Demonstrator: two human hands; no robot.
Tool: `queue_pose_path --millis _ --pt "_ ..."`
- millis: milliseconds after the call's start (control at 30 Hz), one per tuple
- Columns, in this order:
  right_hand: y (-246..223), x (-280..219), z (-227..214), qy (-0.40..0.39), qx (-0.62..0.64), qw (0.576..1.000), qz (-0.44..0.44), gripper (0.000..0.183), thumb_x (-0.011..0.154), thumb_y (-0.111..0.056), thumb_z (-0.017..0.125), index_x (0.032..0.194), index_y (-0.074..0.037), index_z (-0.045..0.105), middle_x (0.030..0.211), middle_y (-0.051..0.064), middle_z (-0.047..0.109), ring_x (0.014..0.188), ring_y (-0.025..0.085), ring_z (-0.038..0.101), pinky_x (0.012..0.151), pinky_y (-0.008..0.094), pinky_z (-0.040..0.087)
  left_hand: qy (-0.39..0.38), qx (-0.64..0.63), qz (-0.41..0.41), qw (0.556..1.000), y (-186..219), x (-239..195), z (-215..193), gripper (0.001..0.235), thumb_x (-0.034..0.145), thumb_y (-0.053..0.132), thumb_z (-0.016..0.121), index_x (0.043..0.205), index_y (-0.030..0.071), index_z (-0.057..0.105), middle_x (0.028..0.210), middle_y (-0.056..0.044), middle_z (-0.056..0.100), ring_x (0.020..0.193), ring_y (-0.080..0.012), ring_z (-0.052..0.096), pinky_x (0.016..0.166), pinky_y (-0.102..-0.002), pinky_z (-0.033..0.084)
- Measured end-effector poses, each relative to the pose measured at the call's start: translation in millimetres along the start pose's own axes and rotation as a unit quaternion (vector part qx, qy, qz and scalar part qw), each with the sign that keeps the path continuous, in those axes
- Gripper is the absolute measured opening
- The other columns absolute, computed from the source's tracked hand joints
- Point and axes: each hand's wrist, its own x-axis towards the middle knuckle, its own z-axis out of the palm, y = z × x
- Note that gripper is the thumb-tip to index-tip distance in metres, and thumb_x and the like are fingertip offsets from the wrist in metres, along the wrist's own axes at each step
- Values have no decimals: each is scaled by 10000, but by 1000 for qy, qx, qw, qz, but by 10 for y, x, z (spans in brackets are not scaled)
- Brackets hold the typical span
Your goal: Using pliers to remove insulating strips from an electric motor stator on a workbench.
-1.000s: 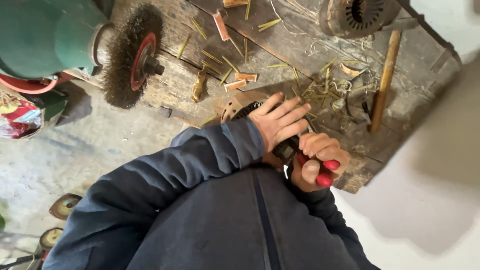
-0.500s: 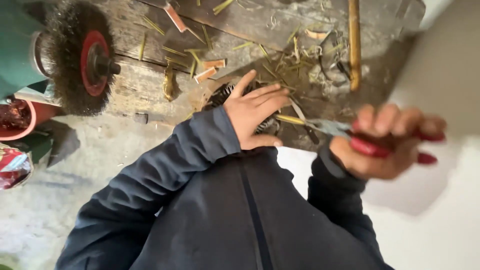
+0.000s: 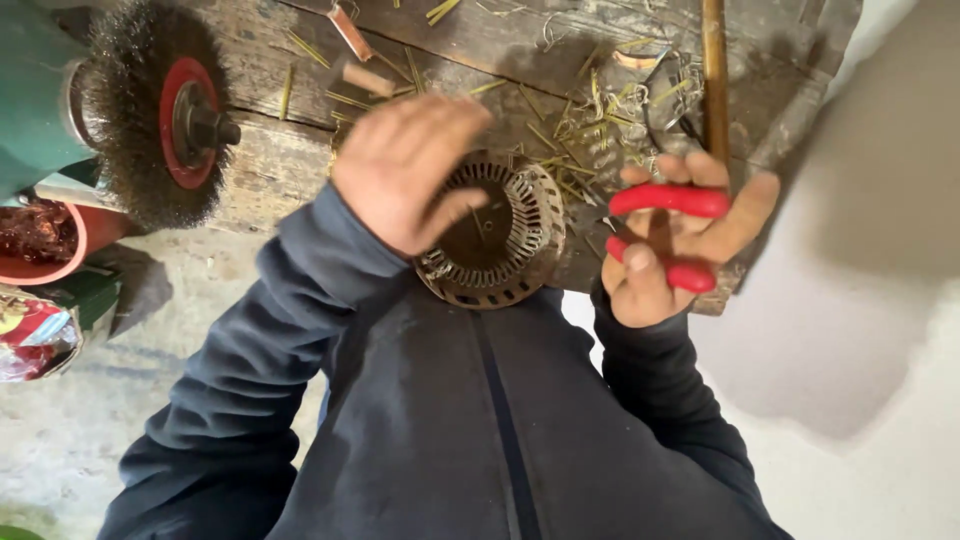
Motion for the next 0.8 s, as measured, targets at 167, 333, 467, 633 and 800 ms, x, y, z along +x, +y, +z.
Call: queue_pose_path --millis 167,333,467,633,800 --pt "23 -202 -65 -17 -50 997 -49 873 951 -127 760 1656 -279 268 1524 80 512 1368 215 542 1100 451 514 -57 -81 58 993 133 -46 313 493 961 347 751 1358 79 635 1413 -112 635 1341 -302 571 1141 -465 421" --pt "52 -390 -92 11 -47 999 25 834 909 -109 807 1536 -371 325 1506 70 450 1403 288 511 951 467 538 -67 -109 74 989 119 -85 396 433 921 255 754 1318 110 660 1394 -82 647 1343 -279 572 1152 -473 420" --pt "238 -404 -118 -60 -54 997 -5 754 999 -148 754 1631 -329 385 1545 48 491 1368 209 520 1146 476 478 -57 -129 56 988 90 -88 407 432 902 232 768 1302 103 668 1389 -83 652 1341 -279 577 1141 -460 438" --pt "256 -409 -90 -61 -69 995 -26 785 971 -155 741 1654 -297 382 1515 57 506 1290 219 551 1088 471 497 -46 -144 54 987 76 -106 413 386 899 224 778 1254 100 689 1348 -67 675 1320 -269 590 1115 -444 460" --pt "204 -413 -46 -41 -85 995 -12 762 951 -197 758 1630 -227 413 1478 68 510 1300 255 584 1051 471 514 -41 -167 44 984 63 -113 439 291 916 210 774 1180 104 714 1280 -47 705 1324 -262 597 1101 -428 478"
